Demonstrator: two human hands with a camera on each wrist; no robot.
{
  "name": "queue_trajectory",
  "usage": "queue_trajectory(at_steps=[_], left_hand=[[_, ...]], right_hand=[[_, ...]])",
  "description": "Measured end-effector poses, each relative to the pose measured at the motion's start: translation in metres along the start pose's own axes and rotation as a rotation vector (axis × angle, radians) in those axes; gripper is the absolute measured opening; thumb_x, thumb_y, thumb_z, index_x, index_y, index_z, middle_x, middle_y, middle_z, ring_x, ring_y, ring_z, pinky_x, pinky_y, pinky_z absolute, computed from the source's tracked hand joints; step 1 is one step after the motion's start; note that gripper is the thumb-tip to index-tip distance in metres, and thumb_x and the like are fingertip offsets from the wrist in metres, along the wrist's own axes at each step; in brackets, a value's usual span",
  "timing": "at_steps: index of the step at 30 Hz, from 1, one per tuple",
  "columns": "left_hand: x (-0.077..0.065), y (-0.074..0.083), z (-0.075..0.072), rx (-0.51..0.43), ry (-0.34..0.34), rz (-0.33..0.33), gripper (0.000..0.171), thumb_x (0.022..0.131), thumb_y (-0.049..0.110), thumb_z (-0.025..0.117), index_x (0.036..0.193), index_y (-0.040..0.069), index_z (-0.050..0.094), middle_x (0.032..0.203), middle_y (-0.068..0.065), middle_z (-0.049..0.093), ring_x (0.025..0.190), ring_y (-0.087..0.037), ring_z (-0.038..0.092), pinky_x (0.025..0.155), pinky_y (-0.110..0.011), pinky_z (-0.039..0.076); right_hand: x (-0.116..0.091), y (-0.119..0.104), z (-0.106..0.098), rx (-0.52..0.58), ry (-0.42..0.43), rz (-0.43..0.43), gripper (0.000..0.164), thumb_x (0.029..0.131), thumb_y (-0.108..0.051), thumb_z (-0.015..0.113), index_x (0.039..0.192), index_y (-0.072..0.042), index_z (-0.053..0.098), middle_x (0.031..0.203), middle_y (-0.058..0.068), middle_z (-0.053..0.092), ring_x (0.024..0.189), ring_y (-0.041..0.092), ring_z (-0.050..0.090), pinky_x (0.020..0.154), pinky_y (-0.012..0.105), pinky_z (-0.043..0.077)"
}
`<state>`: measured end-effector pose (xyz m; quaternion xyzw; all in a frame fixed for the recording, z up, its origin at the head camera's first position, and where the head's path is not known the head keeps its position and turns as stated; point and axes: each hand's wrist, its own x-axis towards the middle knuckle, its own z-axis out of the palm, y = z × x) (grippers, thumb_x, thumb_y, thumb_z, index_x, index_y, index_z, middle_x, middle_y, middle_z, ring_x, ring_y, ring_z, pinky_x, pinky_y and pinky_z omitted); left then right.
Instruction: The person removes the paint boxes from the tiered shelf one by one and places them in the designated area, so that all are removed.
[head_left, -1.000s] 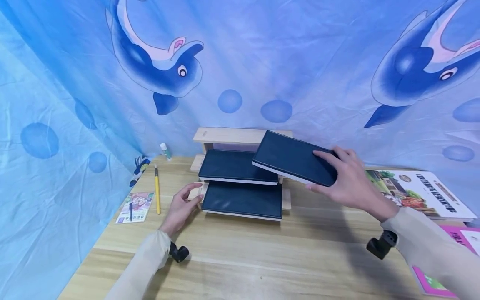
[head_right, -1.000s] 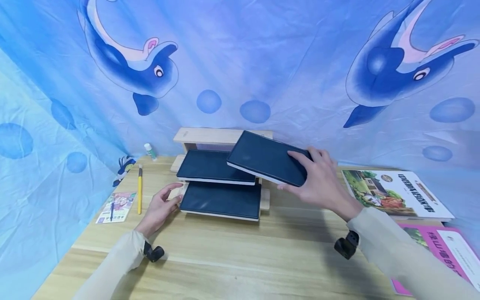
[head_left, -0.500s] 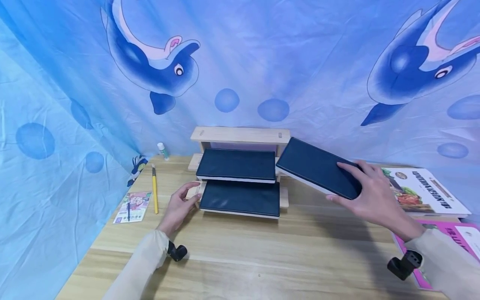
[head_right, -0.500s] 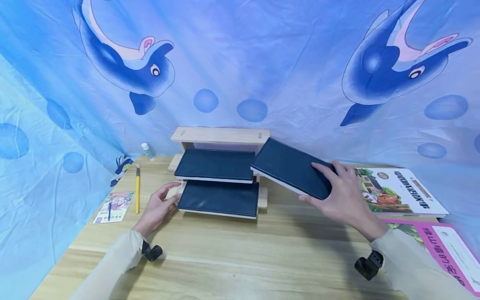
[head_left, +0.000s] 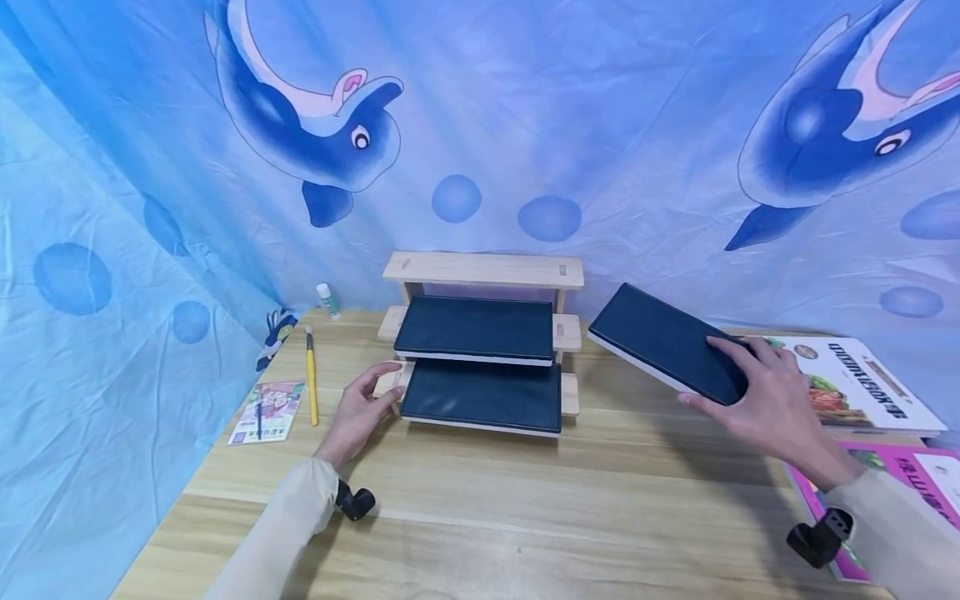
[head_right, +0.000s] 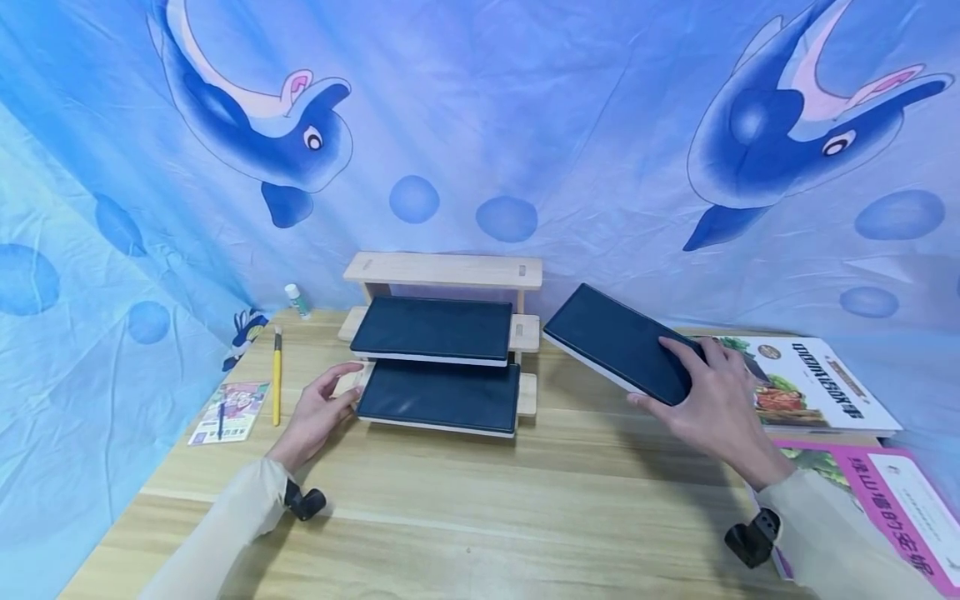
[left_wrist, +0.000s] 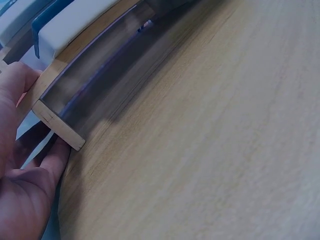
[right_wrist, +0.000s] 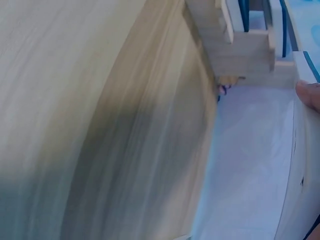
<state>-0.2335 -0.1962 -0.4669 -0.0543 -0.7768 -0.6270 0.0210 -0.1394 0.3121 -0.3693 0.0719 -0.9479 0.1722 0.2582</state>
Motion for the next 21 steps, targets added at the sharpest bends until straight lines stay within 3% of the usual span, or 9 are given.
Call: queue_trajectory(at_steps=[6,13,18,21], left_hand=[[0.000,0.000,0.001,-0.003,-0.004,-0.008,0.040,0.083,0.018,0.066,0.121,0.013,0.054,0.132,-0.001,0.045,0.092,-0.013,0.047,0.045,-0.018,0.035],[-0.002,0.002,-0.001,-0.003,-0.008,0.002,0.041,0.083,0.018,0.065,0.122,0.012,0.053,0.134,-0.003,0.043,0.093,-0.012,0.047,0.046,-0.019,0.037],[-0.003,0.003,-0.001,-0.001,-0.009,0.004,0.040,0.084,0.017,0.064,0.122,0.012,0.053,0.133,-0.004,0.044,0.055,-0.006,0.042,0.045,-0.019,0.037],[-0.003,0.003,0.000,-0.008,-0.019,0.000,0.040,0.084,0.018,0.065,0.122,0.014,0.053,0.132,-0.002,0.045,0.047,-0.005,0.037,0.045,-0.019,0.037]], right_hand=[[-0.003,0.013,0.010,-0.062,-0.048,0.066,0.087,0.057,-0.057,0.076,0.128,-0.013,0.049,0.120,0.028,0.042,0.102,0.054,0.033,0.066,0.063,0.027],[-0.002,0.026,0.030,-0.055,-0.095,0.100,0.088,0.058,-0.060,0.074,0.127,-0.011,0.048,0.121,0.030,0.041,0.105,0.056,0.030,0.072,0.069,0.020],[-0.003,0.030,0.044,-0.053,-0.145,0.126,0.091,0.060,-0.064,0.070,0.130,-0.010,0.045,0.118,0.031,0.040,0.102,0.056,0.029,0.069,0.069,0.020],[-0.005,0.033,0.050,-0.059,-0.172,0.149,0.093,0.061,-0.066,0.067,0.131,-0.010,0.043,0.122,0.033,0.036,0.104,0.058,0.027,0.067,0.070,0.020]])
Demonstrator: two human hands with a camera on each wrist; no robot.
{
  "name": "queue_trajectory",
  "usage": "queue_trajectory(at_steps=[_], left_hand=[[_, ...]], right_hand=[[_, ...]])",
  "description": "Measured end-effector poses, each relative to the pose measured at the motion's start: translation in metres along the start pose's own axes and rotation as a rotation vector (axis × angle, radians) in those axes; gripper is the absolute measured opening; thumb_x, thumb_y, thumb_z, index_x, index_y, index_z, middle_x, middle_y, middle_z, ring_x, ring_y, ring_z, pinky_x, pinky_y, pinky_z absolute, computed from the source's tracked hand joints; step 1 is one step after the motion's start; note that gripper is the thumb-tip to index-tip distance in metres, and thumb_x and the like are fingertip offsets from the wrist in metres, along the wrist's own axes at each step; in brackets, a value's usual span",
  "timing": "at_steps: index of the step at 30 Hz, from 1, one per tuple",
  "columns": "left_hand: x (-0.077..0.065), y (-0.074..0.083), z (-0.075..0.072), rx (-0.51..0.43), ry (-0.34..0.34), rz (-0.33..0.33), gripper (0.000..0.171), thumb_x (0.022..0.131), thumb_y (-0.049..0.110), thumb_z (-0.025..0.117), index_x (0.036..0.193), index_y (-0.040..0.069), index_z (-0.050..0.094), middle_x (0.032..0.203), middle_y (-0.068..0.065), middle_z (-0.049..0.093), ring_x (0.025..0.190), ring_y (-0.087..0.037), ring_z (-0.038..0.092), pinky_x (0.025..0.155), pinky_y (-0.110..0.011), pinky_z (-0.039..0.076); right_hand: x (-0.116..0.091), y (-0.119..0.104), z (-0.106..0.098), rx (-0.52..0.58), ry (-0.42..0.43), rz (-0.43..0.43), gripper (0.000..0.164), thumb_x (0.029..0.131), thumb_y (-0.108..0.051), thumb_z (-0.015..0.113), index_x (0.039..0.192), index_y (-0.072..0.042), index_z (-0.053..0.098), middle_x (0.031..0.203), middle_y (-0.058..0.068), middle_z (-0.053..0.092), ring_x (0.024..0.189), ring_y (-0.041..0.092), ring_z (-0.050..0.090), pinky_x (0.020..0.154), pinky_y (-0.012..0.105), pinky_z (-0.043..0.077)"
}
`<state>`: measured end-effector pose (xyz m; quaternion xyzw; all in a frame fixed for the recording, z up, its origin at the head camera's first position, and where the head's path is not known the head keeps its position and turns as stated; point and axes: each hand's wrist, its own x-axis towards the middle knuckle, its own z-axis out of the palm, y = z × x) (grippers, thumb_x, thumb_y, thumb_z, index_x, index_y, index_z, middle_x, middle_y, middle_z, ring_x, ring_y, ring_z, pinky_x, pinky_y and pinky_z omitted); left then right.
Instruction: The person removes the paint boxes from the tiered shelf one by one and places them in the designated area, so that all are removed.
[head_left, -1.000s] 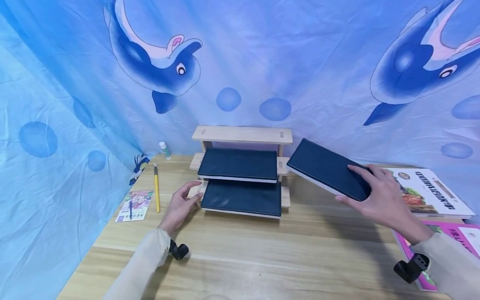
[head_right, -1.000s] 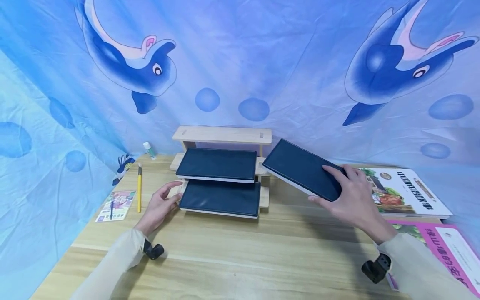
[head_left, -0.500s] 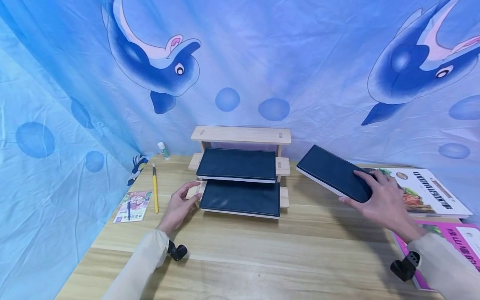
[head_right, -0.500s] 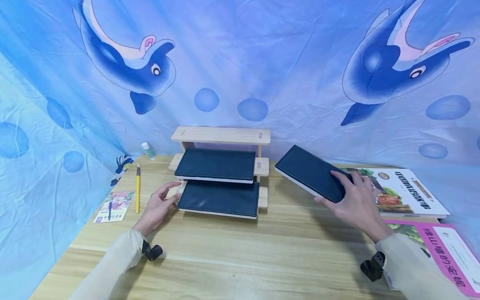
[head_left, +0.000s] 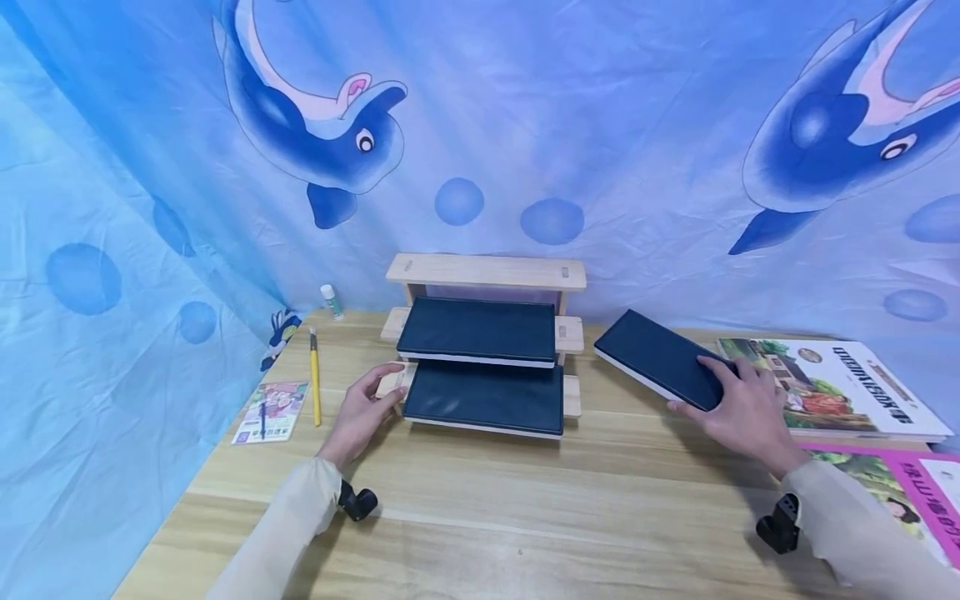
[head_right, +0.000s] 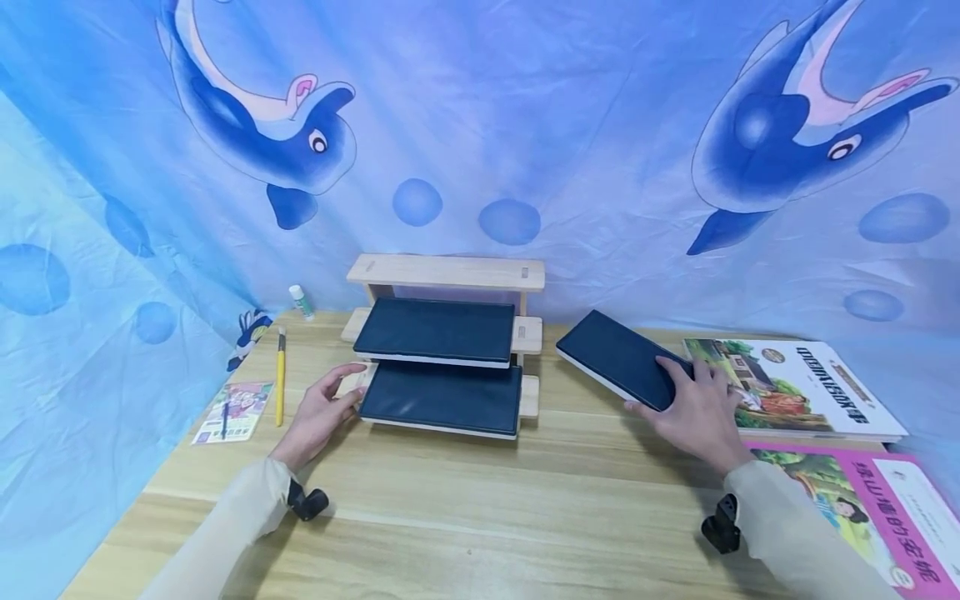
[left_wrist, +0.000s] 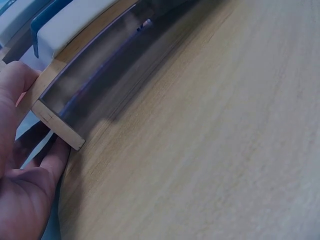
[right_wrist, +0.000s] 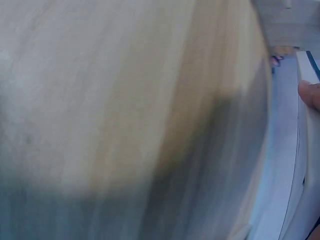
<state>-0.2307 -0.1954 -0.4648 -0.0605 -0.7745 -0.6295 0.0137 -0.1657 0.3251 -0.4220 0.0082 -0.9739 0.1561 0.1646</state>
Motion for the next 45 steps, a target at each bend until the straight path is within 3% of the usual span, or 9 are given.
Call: queue_trajectory(at_steps=[9,13,18,23,26,34,40,41,45], left_hand=[[0.002,-0.004,0.002,0.002,-0.004,0.014,0.039,0.083,0.017,0.065,0.120,0.013,0.054,0.132,-0.004,0.045,0.053,-0.004,0.040,0.044,-0.018,0.037],[0.001,-0.005,0.001,0.007,0.006,0.008,0.039,0.083,0.017,0.066,0.120,0.013,0.055,0.132,-0.003,0.046,0.072,-0.009,0.050,0.044,-0.019,0.037],[0.000,-0.005,0.002,0.009,0.016,0.000,0.038,0.082,0.017,0.066,0.119,0.016,0.056,0.131,0.000,0.047,0.092,-0.017,0.049,0.045,-0.019,0.037],[0.001,-0.004,0.003,0.008,0.024,-0.015,0.037,0.083,0.016,0.066,0.118,0.018,0.056,0.130,0.002,0.047,0.070,-0.009,0.048,0.044,-0.019,0.037],[0.002,-0.003,0.003,-0.002,0.033,-0.020,0.037,0.083,0.015,0.065,0.118,0.018,0.056,0.130,0.003,0.047,0.052,-0.007,0.039,0.044,-0.018,0.037],[0.002,-0.003,0.000,-0.015,0.030,-0.012,0.039,0.083,0.015,0.065,0.120,0.014,0.055,0.132,-0.001,0.045,0.055,-0.005,0.042,0.044,-0.018,0.037],[0.003,-0.007,-0.001,-0.052,0.011,0.041,0.038,0.083,0.012,0.065,0.120,0.010,0.054,0.132,-0.004,0.045,0.051,-0.005,0.038,0.043,-0.017,0.037],[0.002,-0.005,-0.001,-0.061,0.004,0.044,0.038,0.083,0.010,0.064,0.120,0.008,0.054,0.132,-0.005,0.044,0.058,-0.007,0.045,0.043,-0.017,0.037],[-0.003,0.009,0.002,-0.074,-0.006,0.024,0.040,0.084,0.007,0.063,0.122,0.005,0.052,0.133,-0.007,0.043,0.060,-0.008,0.045,0.044,-0.018,0.037]], right_hand=[[-0.001,0.008,0.018,0.010,-0.059,0.012,0.092,0.064,-0.068,0.064,0.131,-0.008,0.043,0.122,0.035,0.034,0.103,0.058,0.026,0.065,0.072,0.019],[-0.002,0.008,0.024,0.011,-0.078,0.009,0.093,0.064,-0.069,0.062,0.131,-0.008,0.043,0.122,0.035,0.034,0.103,0.058,0.026,0.065,0.071,0.020],[-0.004,0.008,0.030,0.015,-0.095,0.010,0.092,0.065,-0.069,0.062,0.130,-0.008,0.043,0.119,0.034,0.035,0.103,0.056,0.026,0.065,0.070,0.021],[-0.005,0.008,0.033,0.004,-0.116,0.017,0.092,0.065,-0.070,0.061,0.131,-0.007,0.041,0.118,0.033,0.035,0.102,0.055,0.027,0.065,0.070,0.023],[-0.005,0.008,0.035,0.000,-0.127,0.012,0.093,0.066,-0.070,0.060,0.131,-0.007,0.039,0.118,0.034,0.035,0.101,0.055,0.028,0.066,0.070,0.025],[-0.005,0.008,0.035,0.002,-0.155,0.001,0.093,0.067,-0.070,0.059,0.132,-0.007,0.038,0.123,0.034,0.032,0.105,0.055,0.026,0.070,0.070,0.023],[-0.005,0.007,0.026,-0.037,-0.214,-0.014,0.097,0.067,-0.073,0.055,0.135,-0.008,0.034,0.128,0.036,0.029,0.108,0.058,0.028,0.071,0.073,0.025],[-0.005,0.007,0.024,-0.049,-0.218,-0.017,0.098,0.067,-0.074,0.054,0.136,-0.008,0.034,0.128,0.036,0.028,0.107,0.058,0.029,0.070,0.073,0.026],[-0.008,0.002,0.011,-0.097,-0.197,-0.025,0.101,0.064,-0.076,0.054,0.136,-0.007,0.033,0.129,0.037,0.028,0.105,0.062,0.029,0.069,0.074,0.027]])
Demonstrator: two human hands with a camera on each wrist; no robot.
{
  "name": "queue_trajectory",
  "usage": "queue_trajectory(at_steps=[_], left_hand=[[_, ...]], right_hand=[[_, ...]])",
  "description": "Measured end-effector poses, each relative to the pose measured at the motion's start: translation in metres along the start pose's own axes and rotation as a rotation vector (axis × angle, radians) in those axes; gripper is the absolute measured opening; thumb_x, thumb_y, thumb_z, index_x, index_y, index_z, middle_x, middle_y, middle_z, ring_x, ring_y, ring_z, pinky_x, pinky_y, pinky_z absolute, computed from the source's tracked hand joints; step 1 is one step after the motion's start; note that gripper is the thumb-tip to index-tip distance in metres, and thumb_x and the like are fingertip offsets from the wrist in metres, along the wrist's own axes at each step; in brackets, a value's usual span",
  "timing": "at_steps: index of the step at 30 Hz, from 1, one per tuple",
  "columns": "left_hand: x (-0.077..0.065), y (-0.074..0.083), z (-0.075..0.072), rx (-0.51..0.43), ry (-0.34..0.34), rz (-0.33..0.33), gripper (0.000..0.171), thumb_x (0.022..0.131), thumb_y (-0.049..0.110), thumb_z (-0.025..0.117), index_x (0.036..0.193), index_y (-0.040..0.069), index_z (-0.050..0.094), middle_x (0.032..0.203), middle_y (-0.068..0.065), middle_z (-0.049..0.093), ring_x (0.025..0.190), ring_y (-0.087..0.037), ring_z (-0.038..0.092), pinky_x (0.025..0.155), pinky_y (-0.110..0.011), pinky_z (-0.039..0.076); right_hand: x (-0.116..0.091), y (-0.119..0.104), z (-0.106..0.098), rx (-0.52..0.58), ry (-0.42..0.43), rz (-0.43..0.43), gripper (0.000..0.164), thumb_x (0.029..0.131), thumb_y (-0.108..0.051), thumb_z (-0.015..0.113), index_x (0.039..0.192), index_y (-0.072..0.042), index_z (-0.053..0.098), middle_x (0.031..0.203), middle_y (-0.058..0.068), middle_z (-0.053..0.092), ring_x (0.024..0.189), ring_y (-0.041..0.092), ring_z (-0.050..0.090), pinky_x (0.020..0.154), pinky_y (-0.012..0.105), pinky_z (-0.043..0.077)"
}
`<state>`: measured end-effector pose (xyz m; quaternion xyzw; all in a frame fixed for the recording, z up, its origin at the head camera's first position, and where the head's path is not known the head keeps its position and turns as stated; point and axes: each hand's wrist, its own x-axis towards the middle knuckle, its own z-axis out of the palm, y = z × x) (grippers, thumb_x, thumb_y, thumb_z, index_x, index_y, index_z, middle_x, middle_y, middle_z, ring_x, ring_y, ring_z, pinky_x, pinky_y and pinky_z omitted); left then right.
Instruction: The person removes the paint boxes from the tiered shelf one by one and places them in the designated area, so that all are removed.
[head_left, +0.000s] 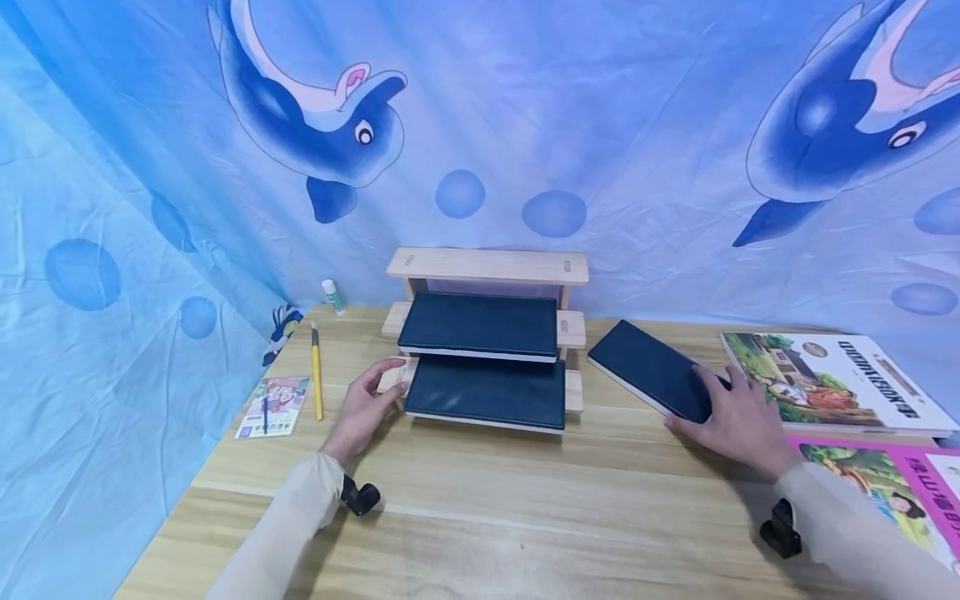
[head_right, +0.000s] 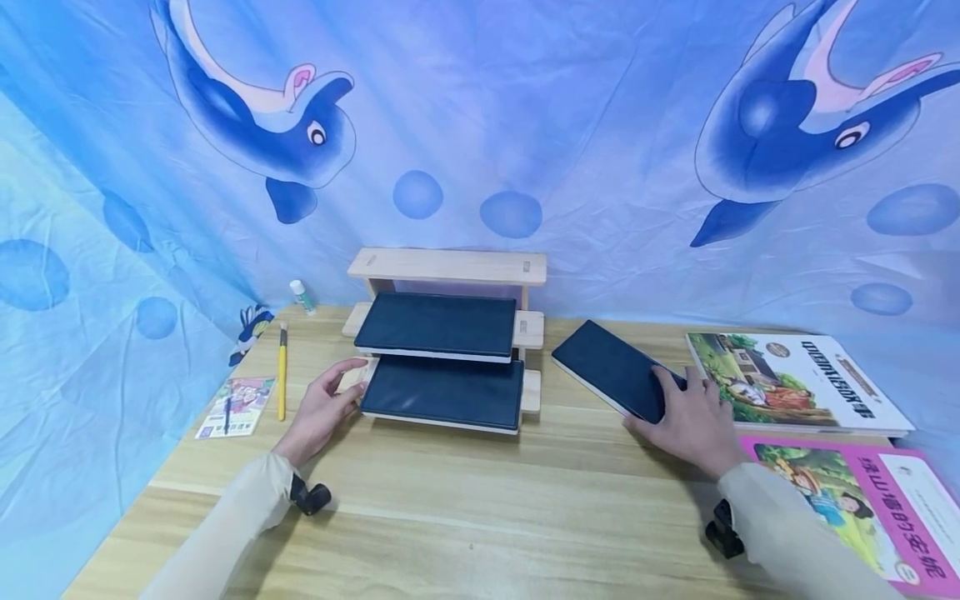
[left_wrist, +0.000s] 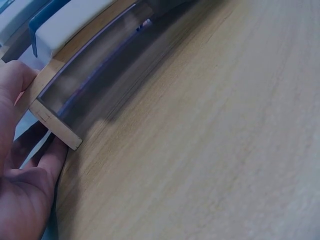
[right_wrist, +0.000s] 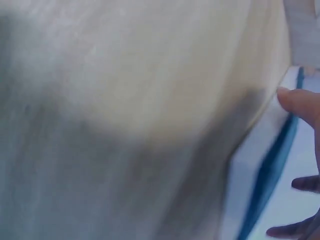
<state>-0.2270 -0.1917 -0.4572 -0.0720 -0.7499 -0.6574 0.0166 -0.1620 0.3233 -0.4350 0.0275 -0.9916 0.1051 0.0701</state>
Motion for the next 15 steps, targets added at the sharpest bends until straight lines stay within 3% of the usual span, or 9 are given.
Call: queue_trajectory(at_steps=[3,7,15], left_hand=[[-0.002,0.008,0.003,-0.003,0.001,-0.020,0.040,0.084,0.005,0.062,0.123,0.003,0.051,0.134,-0.008,0.043,0.050,-0.006,0.036,0.044,-0.018,0.038],[-0.002,0.009,0.004,-0.005,-0.001,-0.027,0.040,0.084,0.004,0.061,0.123,0.003,0.050,0.135,-0.009,0.042,0.051,-0.005,0.038,0.044,-0.019,0.038],[-0.002,0.009,0.003,-0.005,0.011,-0.038,0.041,0.084,0.004,0.062,0.123,0.003,0.051,0.134,-0.009,0.043,0.043,-0.004,0.034,0.044,-0.017,0.037]], right_hand=[[-0.002,-0.008,-0.011,-0.022,0.049,-0.010,0.103,0.061,-0.077,0.055,0.136,-0.009,0.034,0.129,0.037,0.028,0.104,0.062,0.030,0.070,0.074,0.028],[-0.001,-0.028,-0.026,-0.004,0.115,-0.069,0.100,0.061,-0.075,0.059,0.134,-0.011,0.037,0.131,0.035,0.030,0.107,0.059,0.032,0.075,0.072,0.028],[0.011,-0.088,-0.043,-0.026,0.247,-0.282,0.089,0.064,-0.063,0.065,0.134,-0.015,0.040,0.136,0.024,0.033,0.119,0.046,0.032,0.083,0.066,0.029]])
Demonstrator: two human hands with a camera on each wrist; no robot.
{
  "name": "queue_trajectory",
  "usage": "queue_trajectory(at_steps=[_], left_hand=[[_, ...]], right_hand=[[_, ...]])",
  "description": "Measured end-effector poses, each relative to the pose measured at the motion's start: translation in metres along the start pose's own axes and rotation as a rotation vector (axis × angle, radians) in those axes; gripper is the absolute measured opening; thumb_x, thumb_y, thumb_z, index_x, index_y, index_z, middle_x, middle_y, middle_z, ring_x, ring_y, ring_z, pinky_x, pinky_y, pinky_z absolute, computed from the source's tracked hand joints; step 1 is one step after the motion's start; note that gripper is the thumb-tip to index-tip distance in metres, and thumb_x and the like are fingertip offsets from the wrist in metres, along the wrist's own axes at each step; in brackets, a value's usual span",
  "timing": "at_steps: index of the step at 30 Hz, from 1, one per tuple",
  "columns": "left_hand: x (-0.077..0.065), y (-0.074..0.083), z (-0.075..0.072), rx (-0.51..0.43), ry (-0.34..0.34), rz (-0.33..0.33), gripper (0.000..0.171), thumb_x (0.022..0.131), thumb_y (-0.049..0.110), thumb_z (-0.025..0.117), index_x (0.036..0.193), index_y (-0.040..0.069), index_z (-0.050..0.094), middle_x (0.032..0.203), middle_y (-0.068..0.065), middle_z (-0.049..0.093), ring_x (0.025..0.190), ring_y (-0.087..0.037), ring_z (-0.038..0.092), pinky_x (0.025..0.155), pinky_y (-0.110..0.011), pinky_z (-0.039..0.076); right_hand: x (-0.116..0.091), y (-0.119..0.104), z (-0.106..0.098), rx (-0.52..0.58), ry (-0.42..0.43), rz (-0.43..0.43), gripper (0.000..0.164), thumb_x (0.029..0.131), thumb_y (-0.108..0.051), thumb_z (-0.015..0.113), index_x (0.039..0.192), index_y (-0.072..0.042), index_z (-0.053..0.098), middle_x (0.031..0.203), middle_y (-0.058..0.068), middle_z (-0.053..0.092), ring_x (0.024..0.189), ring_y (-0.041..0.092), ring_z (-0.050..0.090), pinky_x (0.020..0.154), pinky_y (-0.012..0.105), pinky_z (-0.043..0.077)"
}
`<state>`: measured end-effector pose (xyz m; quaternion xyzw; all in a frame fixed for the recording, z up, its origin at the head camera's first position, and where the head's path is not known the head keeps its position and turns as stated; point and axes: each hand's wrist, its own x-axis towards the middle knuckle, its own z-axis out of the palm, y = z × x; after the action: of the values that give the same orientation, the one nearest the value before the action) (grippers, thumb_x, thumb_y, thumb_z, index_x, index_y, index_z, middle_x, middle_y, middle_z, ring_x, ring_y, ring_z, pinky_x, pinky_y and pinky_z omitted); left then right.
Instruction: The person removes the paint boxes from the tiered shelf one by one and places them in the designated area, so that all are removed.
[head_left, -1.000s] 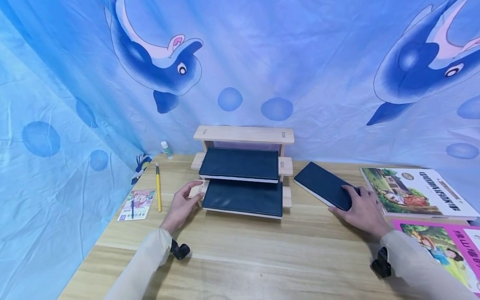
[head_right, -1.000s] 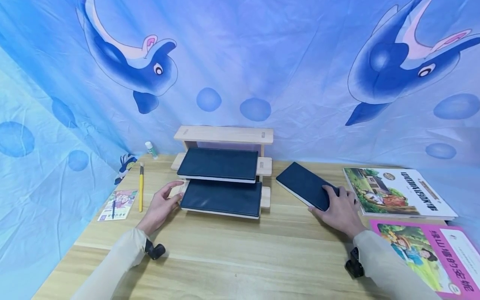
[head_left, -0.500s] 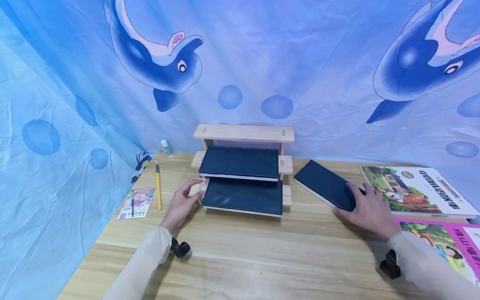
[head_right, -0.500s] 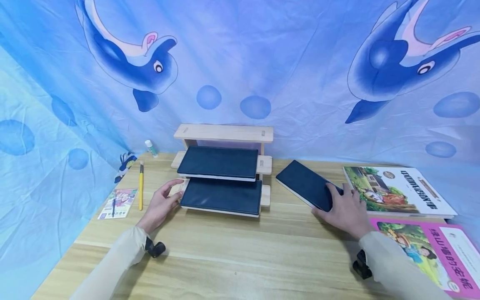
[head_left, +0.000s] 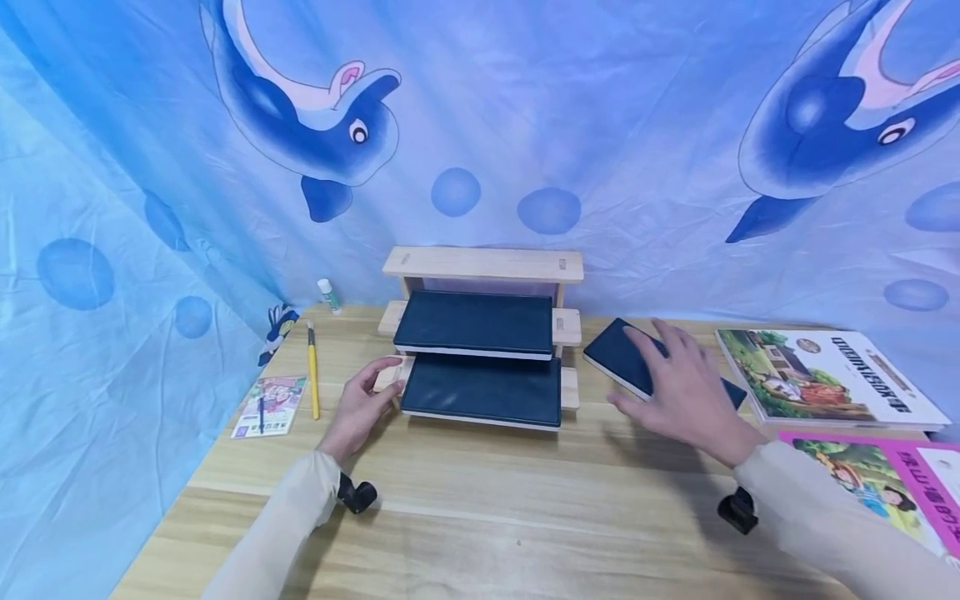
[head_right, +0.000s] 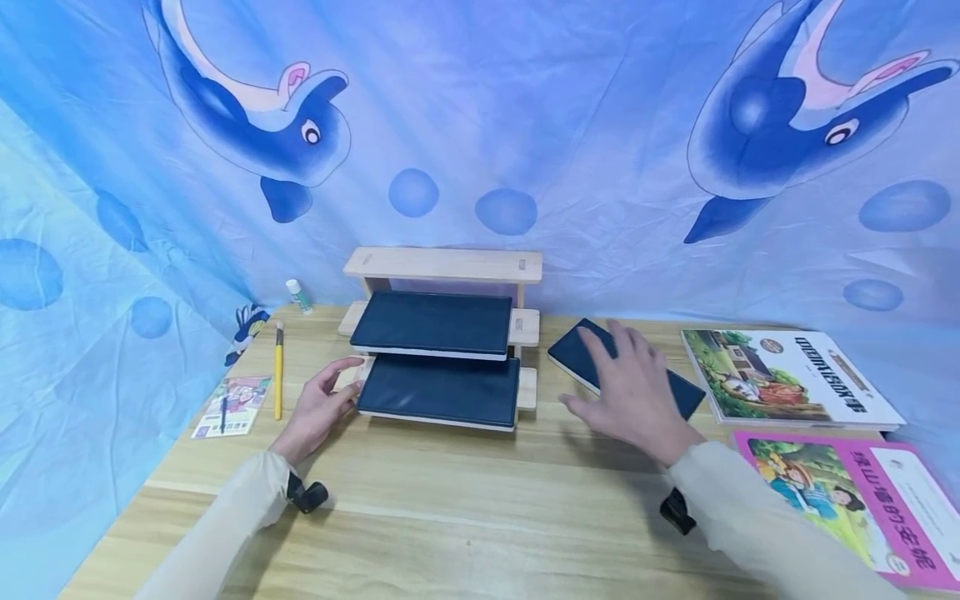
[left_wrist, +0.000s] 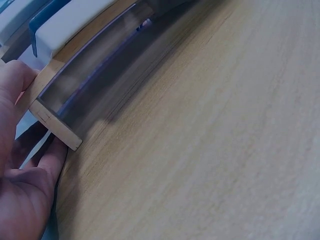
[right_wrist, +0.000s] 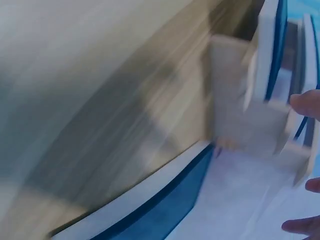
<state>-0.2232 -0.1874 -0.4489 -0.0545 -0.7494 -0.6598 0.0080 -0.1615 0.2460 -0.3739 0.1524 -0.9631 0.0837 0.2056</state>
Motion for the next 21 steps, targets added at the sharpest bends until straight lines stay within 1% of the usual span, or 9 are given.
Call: queue_trajectory(at_steps=[4,8,12,14,16,19,21], left_hand=[[0.000,-0.001,-0.001,0.014,0.001,-0.009,0.041,0.084,0.005,0.062,0.123,0.004,0.051,0.133,-0.008,0.043,0.044,-0.004,0.036,0.044,-0.018,0.037],[0.000,-0.001,0.000,0.017,0.000,-0.003,0.041,0.084,0.005,0.062,0.123,0.004,0.051,0.133,-0.008,0.043,0.045,-0.005,0.037,0.046,-0.019,0.039],[0.003,-0.002,0.003,0.017,-0.003,0.007,0.040,0.084,0.007,0.063,0.122,0.005,0.052,0.133,-0.007,0.044,0.044,-0.006,0.037,0.046,-0.020,0.040],[0.005,-0.005,0.004,0.004,-0.005,0.014,0.040,0.083,0.008,0.063,0.122,0.006,0.053,0.132,-0.006,0.044,0.043,-0.006,0.037,0.046,-0.019,0.040],[0.006,-0.009,0.004,-0.017,0.004,0.030,0.039,0.083,0.006,0.064,0.121,0.005,0.053,0.131,-0.007,0.046,0.043,-0.006,0.037,0.045,-0.018,0.039],[0.007,-0.016,0.001,-0.018,0.029,0.053,0.038,0.082,0.005,0.064,0.119,0.006,0.055,0.129,-0.005,0.048,0.047,-0.005,0.038,0.044,-0.017,0.037],[0.007,-0.020,-0.001,0.001,0.042,0.065,0.038,0.082,0.005,0.065,0.118,0.008,0.056,0.128,-0.004,0.049,0.050,-0.004,0.039,0.044,-0.017,0.037]], right_hand=[[0.019,-0.024,0.004,0.047,0.038,-0.123,0.088,0.065,-0.062,0.065,0.135,-0.015,0.040,0.137,0.020,0.034,0.120,0.041,0.034,0.083,0.062,0.033],[0.035,-0.040,0.009,0.159,0.073,-0.274,0.086,0.068,-0.056,0.068,0.136,-0.014,0.038,0.137,0.018,0.033,0.122,0.038,0.033,0.087,0.062,0.031],[0.049,-0.050,0.013,0.267,0.095,-0.400,0.081,0.070,-0.048,0.071,0.136,-0.013,0.039,0.139,0.015,0.032,0.126,0.034,0.031,0.092,0.059,0.031],[0.056,-0.053,0.017,0.289,0.101,-0.442,0.079,0.071,-0.046,0.071,0.135,-0.012,0.040,0.140,0.015,0.033,0.127,0.033,0.031,0.095,0.057,0.029],[0.063,-0.057,0.020,0.291,0.096,-0.464,0.076,0.073,-0.047,0.070,0.134,-0.013,0.041,0.139,0.015,0.034,0.127,0.033,0.030,0.097,0.057,0.028],[0.075,-0.064,0.025,0.276,0.075,-0.477,0.074,0.075,-0.050,0.066,0.134,-0.014,0.040,0.140,0.015,0.034,0.129,0.033,0.028,0.097,0.058,0.027],[0.083,-0.067,0.028,0.268,0.068,-0.476,0.072,0.076,-0.050,0.064,0.134,-0.014,0.040,0.140,0.014,0.033,0.130,0.033,0.026,0.095,0.060,0.028]])
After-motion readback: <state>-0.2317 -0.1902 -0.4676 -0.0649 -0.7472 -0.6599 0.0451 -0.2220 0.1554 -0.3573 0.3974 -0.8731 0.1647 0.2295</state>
